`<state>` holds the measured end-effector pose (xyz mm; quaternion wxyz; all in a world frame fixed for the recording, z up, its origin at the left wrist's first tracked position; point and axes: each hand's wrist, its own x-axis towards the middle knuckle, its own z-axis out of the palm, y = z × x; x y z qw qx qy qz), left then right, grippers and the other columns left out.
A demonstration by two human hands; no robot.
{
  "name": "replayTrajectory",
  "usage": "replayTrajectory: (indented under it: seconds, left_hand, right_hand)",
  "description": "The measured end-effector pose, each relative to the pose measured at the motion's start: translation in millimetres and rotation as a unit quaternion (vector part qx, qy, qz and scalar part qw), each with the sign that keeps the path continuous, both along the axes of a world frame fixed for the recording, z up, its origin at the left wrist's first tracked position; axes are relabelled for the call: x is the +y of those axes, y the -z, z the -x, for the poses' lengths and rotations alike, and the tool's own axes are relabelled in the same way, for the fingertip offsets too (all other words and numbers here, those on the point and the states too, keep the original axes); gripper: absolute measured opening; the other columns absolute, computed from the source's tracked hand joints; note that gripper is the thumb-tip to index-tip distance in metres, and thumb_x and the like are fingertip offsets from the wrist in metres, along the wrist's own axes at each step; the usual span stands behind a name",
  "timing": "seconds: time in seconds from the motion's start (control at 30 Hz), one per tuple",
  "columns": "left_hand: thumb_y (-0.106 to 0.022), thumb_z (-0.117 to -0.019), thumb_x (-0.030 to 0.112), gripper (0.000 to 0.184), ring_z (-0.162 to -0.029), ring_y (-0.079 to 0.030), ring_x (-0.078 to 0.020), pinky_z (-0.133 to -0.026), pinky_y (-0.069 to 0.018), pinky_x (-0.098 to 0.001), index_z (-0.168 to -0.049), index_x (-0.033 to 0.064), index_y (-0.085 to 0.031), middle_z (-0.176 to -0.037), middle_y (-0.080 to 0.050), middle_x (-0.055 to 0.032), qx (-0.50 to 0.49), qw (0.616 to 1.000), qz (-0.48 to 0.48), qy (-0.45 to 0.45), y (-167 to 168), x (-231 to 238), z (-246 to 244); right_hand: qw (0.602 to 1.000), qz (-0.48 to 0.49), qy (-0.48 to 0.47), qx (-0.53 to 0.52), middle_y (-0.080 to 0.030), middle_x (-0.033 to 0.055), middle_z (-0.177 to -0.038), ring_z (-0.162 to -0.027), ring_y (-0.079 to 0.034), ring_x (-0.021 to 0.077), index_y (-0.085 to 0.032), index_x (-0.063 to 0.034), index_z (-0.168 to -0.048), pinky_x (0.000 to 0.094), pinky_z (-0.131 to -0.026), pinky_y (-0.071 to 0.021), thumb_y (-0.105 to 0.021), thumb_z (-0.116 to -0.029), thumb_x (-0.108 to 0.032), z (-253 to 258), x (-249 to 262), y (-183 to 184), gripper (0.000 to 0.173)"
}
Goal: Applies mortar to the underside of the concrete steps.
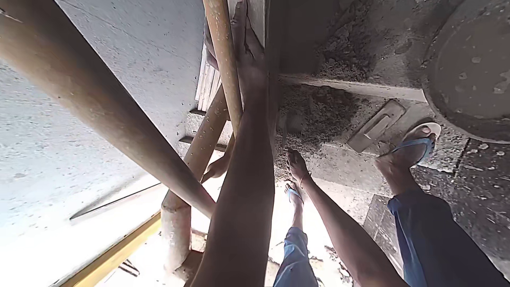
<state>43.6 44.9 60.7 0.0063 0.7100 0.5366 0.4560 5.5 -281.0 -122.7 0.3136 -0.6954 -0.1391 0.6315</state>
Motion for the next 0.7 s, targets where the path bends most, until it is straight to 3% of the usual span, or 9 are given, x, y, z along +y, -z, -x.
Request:
replayTrajectory:
  seconds: [0.07, 0.13, 0.17, 0.23, 0.3, 0.43, 0.57, 0.7]
  left_hand:
    - [-0.050, -0.1031, 0.025, 0.033, -0.130, -0.054, -0.0278, -0.110, -0.0280, -0.0612, -0.122, 0.0238, -0.077, -0.129, -0.068, -0.0084, -0.005, 1.000, 0.004, -0.004, -2, -1, -1]
    - [-0.050, -0.1031, 0.023, 0.033, -0.124, -0.056, -0.0268, -0.107, -0.0295, -0.0586, -0.121, 0.0213, -0.077, -0.126, -0.069, -0.0080, 0.009, 1.000, -0.005, -0.004, -5, -3, -1]
    - [-0.051, -0.1033, 0.023, 0.032, -0.123, -0.058, -0.0262, -0.106, -0.0307, -0.0580, -0.121, 0.0203, -0.077, -0.124, -0.070, -0.0068, 0.013, 1.000, -0.012, -0.003, -6, -4, -1]
    - [-0.051, -0.1040, 0.022, 0.032, -0.127, -0.058, -0.0280, -0.108, -0.0305, -0.0603, -0.122, 0.0196, -0.077, -0.126, -0.071, -0.0050, 0.012, 1.000, -0.022, 0.003, -7, -3, -3]
    - [-0.050, -0.1044, 0.023, 0.033, -0.132, -0.053, -0.0303, -0.105, -0.0288, -0.0614, -0.123, 0.0221, -0.076, -0.130, -0.070, -0.0047, 0.006, 1.000, -0.013, 0.006, -3, -3, -1]
    - [-0.048, -0.1044, 0.025, 0.035, -0.141, -0.046, -0.0319, -0.110, -0.0257, -0.0647, -0.128, 0.0260, -0.074, -0.141, -0.064, -0.0049, 0.002, 1.000, -0.001, 0.002, -2, -4, -1]
    - [-0.049, -0.1055, 0.024, 0.033, -0.141, -0.048, -0.0298, -0.110, -0.0267, -0.0625, -0.126, 0.0244, -0.075, -0.141, -0.064, -0.0048, 0.003, 1.000, -0.022, 0.001, -5, -5, -3]
    - [-0.050, -0.1049, 0.024, 0.033, -0.140, -0.048, -0.0326, -0.107, -0.0280, -0.0647, -0.127, 0.0256, -0.074, -0.144, -0.061, -0.0087, 0.000, 1.000, -0.012, 0.001, -1, -4, -1]
  right_hand:
    - [1.000, -0.001, -0.027, 0.016, -0.062, 0.0110, -0.099, -0.070, -0.059, 0.0191, -0.054, -0.0119, -0.145, 0.0379, -0.062, -0.0543, -0.039, -0.1117, -0.036, 23, 0, 13, 0.043]
    - [0.998, 0.014, -0.059, 0.013, -0.066, 0.0158, -0.114, -0.084, -0.065, 0.0235, -0.054, -0.0099, -0.145, 0.0423, -0.074, -0.0562, -0.040, -0.1117, -0.035, 13, -10, 27, 0.044]
    - [0.998, 0.019, -0.063, 0.001, -0.067, 0.0151, -0.114, -0.086, -0.065, 0.0229, -0.056, -0.0087, -0.142, 0.0423, -0.077, -0.0560, -0.040, -0.1114, -0.036, 0, -20, 32, 0.044]
    - [0.998, 0.030, -0.038, -0.045, -0.064, 0.0117, -0.101, -0.075, -0.060, 0.0196, -0.059, -0.0078, -0.137, 0.0393, -0.068, -0.0531, -0.039, -0.1118, -0.036, -30, -34, 27, 0.043]
    - [0.995, 0.042, -0.025, -0.087, -0.064, 0.0114, -0.098, -0.073, -0.061, 0.0200, -0.059, -0.0065, -0.134, 0.0401, -0.067, -0.0542, -0.037, -0.1120, -0.036, -43, -36, 12, 0.043]
    - [0.994, 0.003, -0.077, -0.083, -0.066, 0.0148, -0.100, -0.076, -0.066, 0.0235, -0.054, -0.0072, -0.139, 0.0423, -0.072, -0.0577, -0.036, -0.1122, -0.037, -37, 38, -4, 0.043]
    - [0.998, 0.050, -0.029, -0.019, -0.058, 0.0115, -0.085, -0.061, -0.056, 0.0207, -0.054, -0.0134, -0.138, 0.0372, -0.056, -0.0517, -0.038, -0.1122, -0.041, -52, 95, 14, 0.041]
    - [0.994, 0.078, 0.009, -0.081, -0.061, 0.0148, -0.090, -0.067, -0.060, 0.0244, -0.058, -0.0059, -0.130, 0.0421, -0.061, -0.0542, -0.041, -0.1119, -0.039, -92, 58, 10, 0.041]
